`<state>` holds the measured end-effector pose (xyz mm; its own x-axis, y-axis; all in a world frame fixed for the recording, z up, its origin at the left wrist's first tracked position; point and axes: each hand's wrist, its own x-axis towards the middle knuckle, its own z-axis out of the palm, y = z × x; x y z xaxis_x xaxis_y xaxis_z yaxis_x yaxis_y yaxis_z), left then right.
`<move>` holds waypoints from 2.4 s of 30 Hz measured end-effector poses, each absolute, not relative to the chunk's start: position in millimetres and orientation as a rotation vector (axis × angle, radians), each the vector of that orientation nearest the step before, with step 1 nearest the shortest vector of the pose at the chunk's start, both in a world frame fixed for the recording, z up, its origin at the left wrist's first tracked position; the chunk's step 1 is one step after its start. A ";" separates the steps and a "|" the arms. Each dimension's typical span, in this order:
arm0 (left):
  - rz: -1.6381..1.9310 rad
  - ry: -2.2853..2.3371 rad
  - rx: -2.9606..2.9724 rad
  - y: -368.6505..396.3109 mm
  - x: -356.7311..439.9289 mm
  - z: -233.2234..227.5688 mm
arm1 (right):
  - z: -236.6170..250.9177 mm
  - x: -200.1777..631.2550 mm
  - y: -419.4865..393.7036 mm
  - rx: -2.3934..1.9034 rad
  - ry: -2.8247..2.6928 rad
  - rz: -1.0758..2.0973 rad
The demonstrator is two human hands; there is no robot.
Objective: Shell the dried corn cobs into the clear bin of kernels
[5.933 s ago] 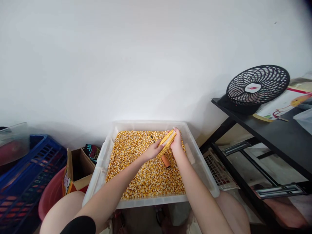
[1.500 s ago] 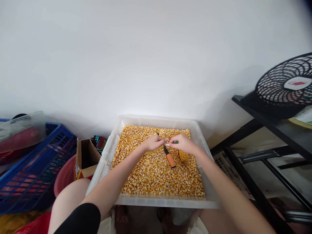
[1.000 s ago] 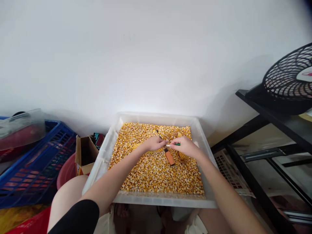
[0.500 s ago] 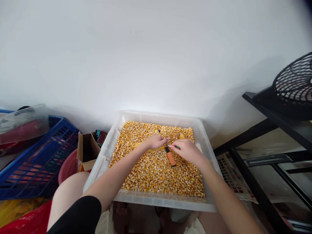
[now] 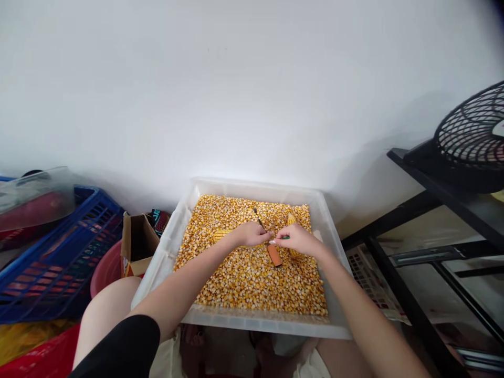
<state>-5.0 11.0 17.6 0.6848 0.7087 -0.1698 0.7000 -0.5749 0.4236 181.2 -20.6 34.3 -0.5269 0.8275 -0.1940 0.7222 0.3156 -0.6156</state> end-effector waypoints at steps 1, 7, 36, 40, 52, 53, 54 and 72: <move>0.026 1.080 2.437 11.0 -5.3 17.6 | 30.7 179.4 -19.8 -1.435 -2.448 1.056; 0.109 1.078 2.345 16.0 -10.2 21.6 | 38.3 176.9 -22.9 -1.367 -2.393 1.173; 0.016 1.221 2.455 11.3 -3.6 11.0 | 38.0 185.2 -20.4 -1.444 -2.387 0.841; -0.073 1.219 2.499 7.1 -4.1 3.5 | 26.5 180.4 -17.4 -1.404 -2.401 1.002; -0.177 1.121 2.695 -4.9 -6.1 -6.4 | -1.6 165.0 -15.3 -1.325 -2.500 1.238; -0.162 1.132 2.693 -5.5 -6.0 -7.2 | -6.7 159.6 -18.0 -1.301 -2.552 1.283; -0.147 1.146 2.689 -5.8 -5.9 -7.9 | -10.8 154.2 -20.6 -1.269 -2.613 1.343; -0.211 1.217 2.514 9.1 -7.3 -3.5 | 27.5 170.3 -22.2 -1.403 -2.509 0.942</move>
<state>-7.3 9.1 -3.5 0.6219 0.7326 -0.2767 0.7829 -0.5755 0.2362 170.3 -22.2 27.5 -0.5647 0.8028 -0.1913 0.7304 0.3783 -0.5686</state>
